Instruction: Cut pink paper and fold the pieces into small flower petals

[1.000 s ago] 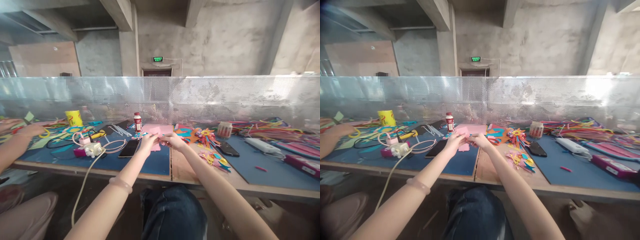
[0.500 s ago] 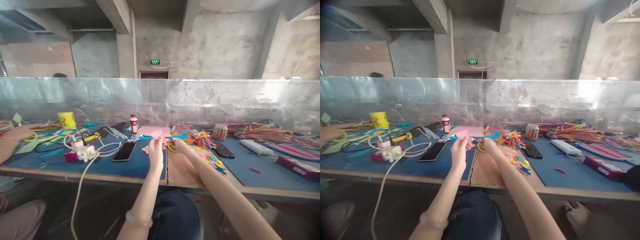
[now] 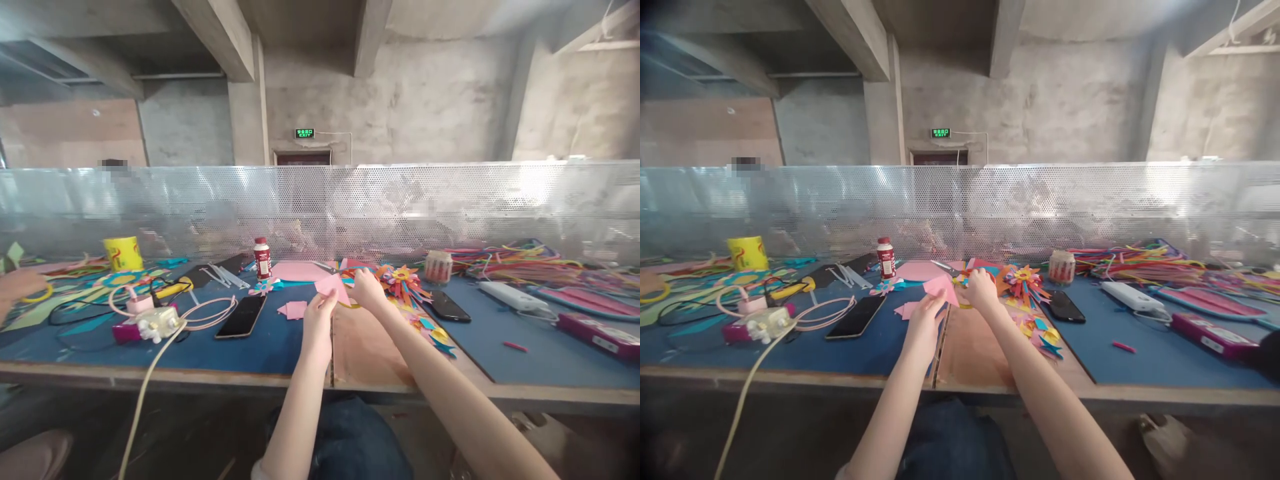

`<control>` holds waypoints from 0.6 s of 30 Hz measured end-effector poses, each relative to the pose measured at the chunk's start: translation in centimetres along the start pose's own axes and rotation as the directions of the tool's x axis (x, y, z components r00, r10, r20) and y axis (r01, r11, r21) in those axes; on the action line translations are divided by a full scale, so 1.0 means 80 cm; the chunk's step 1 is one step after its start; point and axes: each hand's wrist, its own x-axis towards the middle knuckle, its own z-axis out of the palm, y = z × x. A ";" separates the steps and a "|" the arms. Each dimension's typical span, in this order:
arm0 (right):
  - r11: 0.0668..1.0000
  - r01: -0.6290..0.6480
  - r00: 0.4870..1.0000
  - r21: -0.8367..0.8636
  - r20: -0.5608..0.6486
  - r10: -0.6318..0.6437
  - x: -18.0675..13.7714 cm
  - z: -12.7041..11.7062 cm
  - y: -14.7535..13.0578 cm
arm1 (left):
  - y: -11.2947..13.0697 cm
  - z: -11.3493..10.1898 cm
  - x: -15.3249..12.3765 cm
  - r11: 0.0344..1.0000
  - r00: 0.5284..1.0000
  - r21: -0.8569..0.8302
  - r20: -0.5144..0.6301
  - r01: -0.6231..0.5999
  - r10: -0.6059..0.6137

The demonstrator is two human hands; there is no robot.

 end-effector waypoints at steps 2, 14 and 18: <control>0.990 -0.043 0.995 0.134 -0.087 0.055 -0.026 -0.017 -0.008 | 0.008 0.007 -0.010 0.998 1.000 -0.062 0.007 -0.003 0.003; 0.851 0.083 0.914 0.519 -0.380 0.143 -0.178 -0.036 -0.025 | 0.042 0.023 -0.078 0.995 0.972 -0.036 0.220 0.097 -0.087; 0.884 0.098 0.918 0.456 -0.384 0.097 -0.209 -0.053 -0.002 | 0.061 0.030 -0.110 0.991 0.915 0.010 0.383 0.132 -0.125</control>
